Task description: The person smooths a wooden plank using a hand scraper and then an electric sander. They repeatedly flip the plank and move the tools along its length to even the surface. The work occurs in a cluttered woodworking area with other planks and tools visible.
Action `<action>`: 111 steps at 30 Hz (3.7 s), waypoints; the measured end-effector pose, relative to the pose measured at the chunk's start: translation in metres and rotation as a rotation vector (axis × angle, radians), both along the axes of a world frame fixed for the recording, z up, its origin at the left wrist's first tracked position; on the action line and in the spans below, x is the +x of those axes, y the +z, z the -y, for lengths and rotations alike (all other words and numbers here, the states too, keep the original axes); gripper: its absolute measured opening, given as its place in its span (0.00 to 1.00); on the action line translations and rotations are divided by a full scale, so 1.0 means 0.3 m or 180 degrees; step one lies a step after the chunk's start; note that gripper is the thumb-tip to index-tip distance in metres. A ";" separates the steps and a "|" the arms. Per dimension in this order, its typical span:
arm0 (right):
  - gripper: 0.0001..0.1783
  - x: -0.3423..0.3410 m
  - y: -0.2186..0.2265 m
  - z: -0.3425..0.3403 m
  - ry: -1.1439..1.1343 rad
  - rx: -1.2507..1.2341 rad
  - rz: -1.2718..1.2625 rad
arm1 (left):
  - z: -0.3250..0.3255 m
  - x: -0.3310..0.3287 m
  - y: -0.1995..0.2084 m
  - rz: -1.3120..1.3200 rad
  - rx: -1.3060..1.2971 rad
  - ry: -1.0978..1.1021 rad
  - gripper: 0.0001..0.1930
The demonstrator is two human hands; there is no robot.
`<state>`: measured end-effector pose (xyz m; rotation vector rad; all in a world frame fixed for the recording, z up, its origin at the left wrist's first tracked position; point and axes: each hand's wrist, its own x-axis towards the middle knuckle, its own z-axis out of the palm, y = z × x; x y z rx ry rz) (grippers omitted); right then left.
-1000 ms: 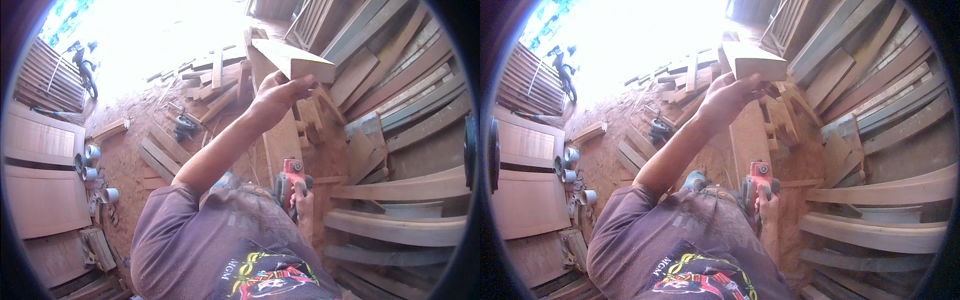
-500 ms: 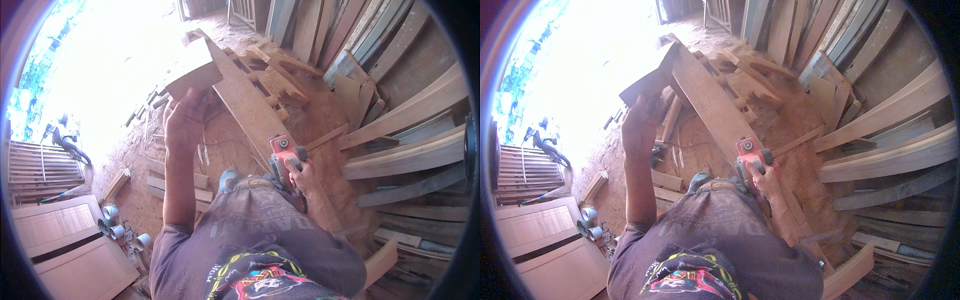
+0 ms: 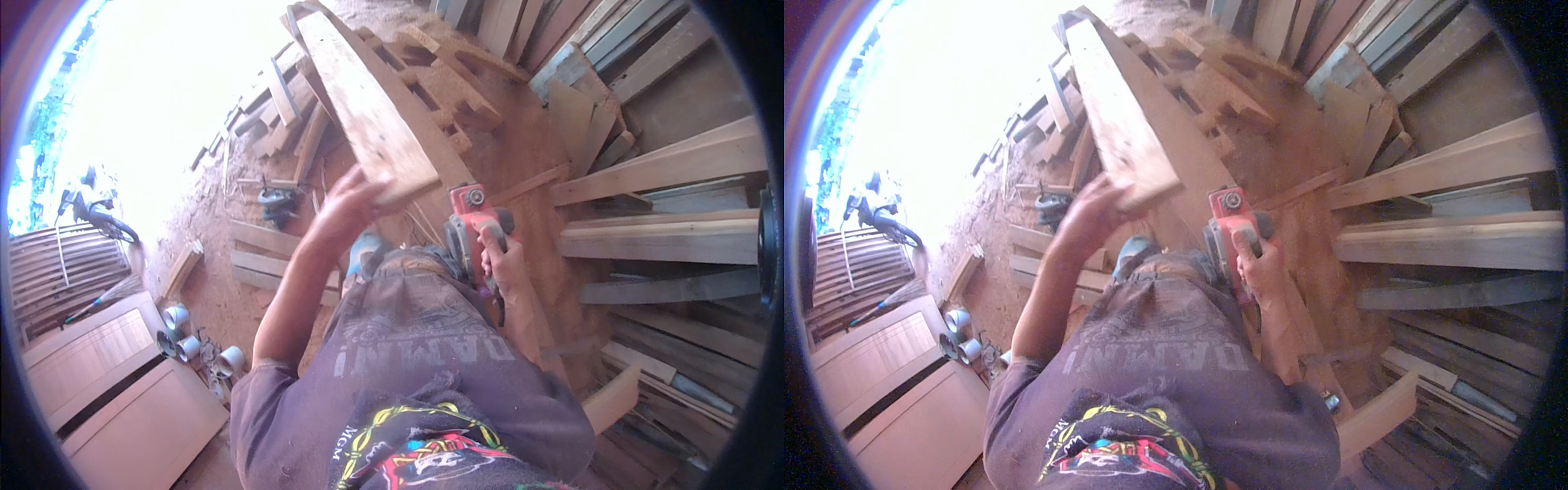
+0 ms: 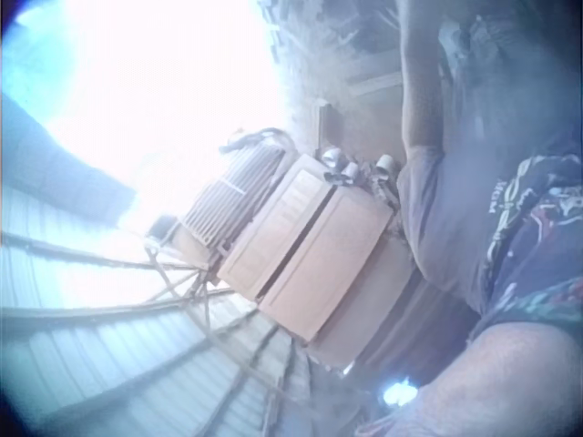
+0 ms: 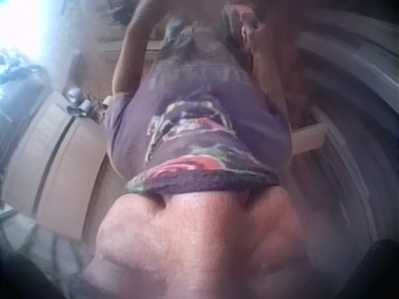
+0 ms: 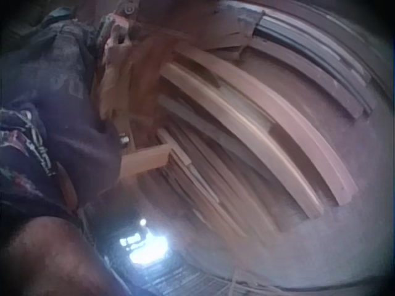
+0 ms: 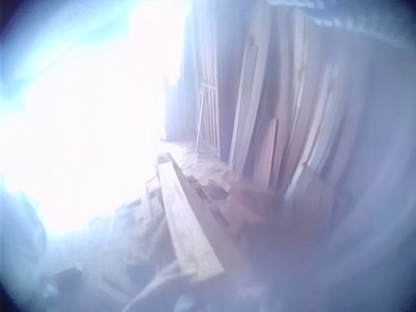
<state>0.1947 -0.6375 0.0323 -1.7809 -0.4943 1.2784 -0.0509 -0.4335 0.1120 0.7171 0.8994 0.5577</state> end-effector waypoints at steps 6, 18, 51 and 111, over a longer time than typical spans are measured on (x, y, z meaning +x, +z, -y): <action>0.27 0.011 0.075 0.042 -0.0404 -0.0017 0.0140 | 0.047 0.080 -0.448 -0.0656 0.0395 -0.1191 0.58; 0.24 0.015 0.118 -0.236 0.0591 -0.0114 0.0355 | -0.328 -0.065 -0.692 -0.1354 0.0314 -0.0830 0.38; 0.21 -0.270 0.002 -2.083 0.1532 0.0293 0.0385 | -0.959 -0.036 -0.910 -0.1186 0.0381 0.0066 0.33; 0.22 -0.220 0.135 -0.699 0.0958 -0.0360 0.0898 | -0.966 -0.069 -0.941 -0.0570 -0.0036 0.0509 0.42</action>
